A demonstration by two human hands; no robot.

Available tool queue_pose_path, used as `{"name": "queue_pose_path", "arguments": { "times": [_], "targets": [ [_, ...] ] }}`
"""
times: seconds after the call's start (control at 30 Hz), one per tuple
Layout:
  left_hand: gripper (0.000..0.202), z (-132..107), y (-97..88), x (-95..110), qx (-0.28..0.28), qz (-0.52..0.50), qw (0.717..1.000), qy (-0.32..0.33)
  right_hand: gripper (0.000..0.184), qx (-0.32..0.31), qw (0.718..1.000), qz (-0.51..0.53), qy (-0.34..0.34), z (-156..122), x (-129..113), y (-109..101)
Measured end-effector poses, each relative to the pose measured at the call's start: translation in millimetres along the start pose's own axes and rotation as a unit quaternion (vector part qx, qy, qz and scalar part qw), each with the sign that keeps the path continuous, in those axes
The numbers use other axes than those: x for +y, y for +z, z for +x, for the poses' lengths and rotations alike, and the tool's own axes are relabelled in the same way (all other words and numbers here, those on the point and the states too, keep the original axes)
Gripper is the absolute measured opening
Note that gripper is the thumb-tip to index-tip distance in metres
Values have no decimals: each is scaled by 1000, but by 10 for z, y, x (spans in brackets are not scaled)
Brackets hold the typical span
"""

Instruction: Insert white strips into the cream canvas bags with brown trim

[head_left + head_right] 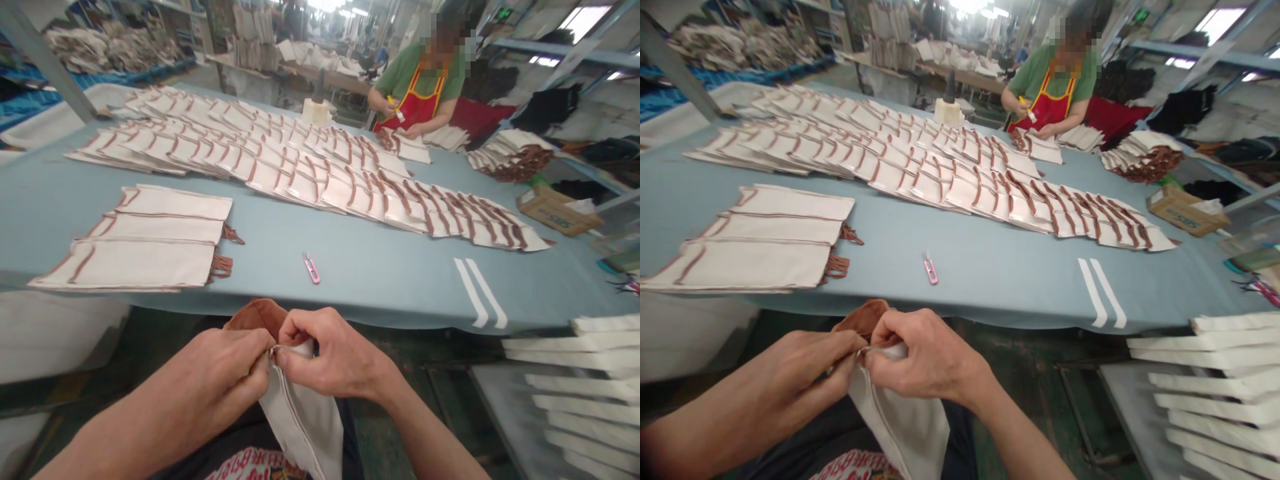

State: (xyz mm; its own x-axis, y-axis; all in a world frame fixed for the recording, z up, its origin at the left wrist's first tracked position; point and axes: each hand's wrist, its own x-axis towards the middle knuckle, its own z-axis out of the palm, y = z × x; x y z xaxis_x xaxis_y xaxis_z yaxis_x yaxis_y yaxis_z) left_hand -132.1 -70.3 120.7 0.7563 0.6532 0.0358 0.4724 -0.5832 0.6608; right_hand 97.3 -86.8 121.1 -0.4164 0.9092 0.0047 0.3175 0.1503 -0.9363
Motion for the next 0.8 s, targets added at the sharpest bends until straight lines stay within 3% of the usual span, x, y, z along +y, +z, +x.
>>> {"name": "queue_pose_path", "arguments": {
  "times": [0.27,0.57,0.8],
  "targets": [
    [35,74,-122,89,6,-82,996,22,25,-25,993,64,97,-29,8,69],
    [31,-42,-71,6,-42,-136,990,-15,16,4,998,-18,62,-51,-102,166],
    [36,-24,-47,43,-28,-217,974,-58,15,48,992,-93,70,-85,-162,265]
  ]
}}
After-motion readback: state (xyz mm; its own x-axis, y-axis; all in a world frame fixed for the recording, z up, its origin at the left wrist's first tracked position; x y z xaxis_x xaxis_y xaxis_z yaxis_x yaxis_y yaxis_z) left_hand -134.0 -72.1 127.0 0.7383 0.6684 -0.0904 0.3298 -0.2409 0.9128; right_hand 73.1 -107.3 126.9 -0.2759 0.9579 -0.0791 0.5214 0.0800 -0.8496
